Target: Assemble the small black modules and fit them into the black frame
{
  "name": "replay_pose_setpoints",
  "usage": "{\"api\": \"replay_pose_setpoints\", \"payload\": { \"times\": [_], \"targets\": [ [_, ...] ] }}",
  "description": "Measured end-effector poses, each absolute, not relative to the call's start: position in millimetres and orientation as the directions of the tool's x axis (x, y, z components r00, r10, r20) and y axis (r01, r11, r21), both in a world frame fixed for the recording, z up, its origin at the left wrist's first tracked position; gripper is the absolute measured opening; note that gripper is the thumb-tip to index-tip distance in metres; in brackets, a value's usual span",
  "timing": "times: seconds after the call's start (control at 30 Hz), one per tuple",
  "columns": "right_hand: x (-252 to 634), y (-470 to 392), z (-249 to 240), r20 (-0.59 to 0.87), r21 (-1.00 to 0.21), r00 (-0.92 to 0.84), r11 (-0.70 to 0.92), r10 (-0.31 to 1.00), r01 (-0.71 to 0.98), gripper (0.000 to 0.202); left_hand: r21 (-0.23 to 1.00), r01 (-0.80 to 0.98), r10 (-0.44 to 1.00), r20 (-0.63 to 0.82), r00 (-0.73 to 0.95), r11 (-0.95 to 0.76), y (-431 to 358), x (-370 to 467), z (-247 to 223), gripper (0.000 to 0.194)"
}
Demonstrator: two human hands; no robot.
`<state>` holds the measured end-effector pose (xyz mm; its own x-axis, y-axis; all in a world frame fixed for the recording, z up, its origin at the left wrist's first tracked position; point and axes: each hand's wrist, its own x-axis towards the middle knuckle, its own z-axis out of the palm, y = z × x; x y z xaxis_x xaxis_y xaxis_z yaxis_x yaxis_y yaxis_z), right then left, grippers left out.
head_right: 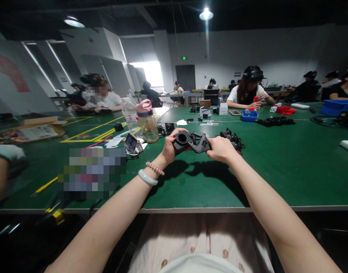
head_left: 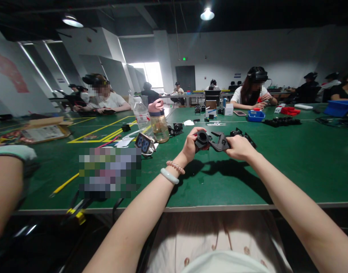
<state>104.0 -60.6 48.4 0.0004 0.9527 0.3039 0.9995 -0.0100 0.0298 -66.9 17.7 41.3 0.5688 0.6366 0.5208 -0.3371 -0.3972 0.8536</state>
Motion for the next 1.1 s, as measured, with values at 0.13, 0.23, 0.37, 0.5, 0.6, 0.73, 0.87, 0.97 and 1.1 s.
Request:
{"api": "replay_pose_setpoints", "payload": {
  "times": [0.13, 0.23, 0.37, 0.5, 0.6, 0.73, 0.87, 0.97, 1.1],
  "targets": [
    [109.8, -61.9, 50.7, 0.316, 0.073, -0.032, 0.009, 0.948, 0.997, 0.025, 0.901, -0.367, 0.575, 0.430, 0.696, -0.229, 18.4, -65.0, 39.2, 0.037],
    [111.6, -62.4, 50.8, 0.315, 0.097, -0.074, 0.046, 0.946, 0.994, 0.025, 0.914, -0.370, 0.524, 0.400, 0.752, -0.166, 17.5, -66.0, 41.4, 0.038],
    [110.9, -62.2, 49.9, 0.293, 0.109, -0.100, 0.070, 0.951, 0.991, 0.026, 0.930, -0.329, 0.535, 0.363, 0.763, -0.164, 12.0, -68.0, 46.2, 0.038],
    [108.7, -62.6, 49.3, 0.285, 0.111, -0.114, 0.085, 0.952, 0.990, 0.026, 0.930, -0.320, 0.568, 0.364, 0.739, -0.179, 9.1, -68.2, 47.5, 0.037],
    [107.1, -63.2, 49.1, 0.282, 0.113, -0.128, 0.099, 0.951, 0.989, 0.025, 0.936, -0.324, 0.568, 0.341, 0.749, -0.134, 10.2, -68.2, 47.5, 0.038],
    [104.8, -63.3, 48.6, 0.284, 0.118, -0.154, 0.125, 0.947, 0.985, 0.024, 0.945, -0.313, 0.565, 0.308, 0.765, -0.091, 10.7, -68.7, 48.2, 0.037],
    [102.3, -63.1, 48.3, 0.263, 0.101, -0.141, 0.118, 0.954, 0.988, 0.024, 0.946, -0.307, 0.585, 0.307, 0.751, -0.104, 9.1, -68.3, 47.6, 0.036],
    [101.1, -63.4, 48.0, 0.256, 0.091, -0.133, 0.113, 0.958, 0.989, 0.025, 0.944, -0.302, 0.589, 0.320, 0.742, -0.133, 9.6, -67.3, 45.6, 0.036],
    [99.5, -64.2, 47.5, 0.259, 0.071, -0.130, 0.115, 0.957, 0.991, 0.024, 0.931, -0.310, 0.597, 0.361, 0.716, -0.190, 12.2, -66.7, 41.9, 0.037]
  ]
}}
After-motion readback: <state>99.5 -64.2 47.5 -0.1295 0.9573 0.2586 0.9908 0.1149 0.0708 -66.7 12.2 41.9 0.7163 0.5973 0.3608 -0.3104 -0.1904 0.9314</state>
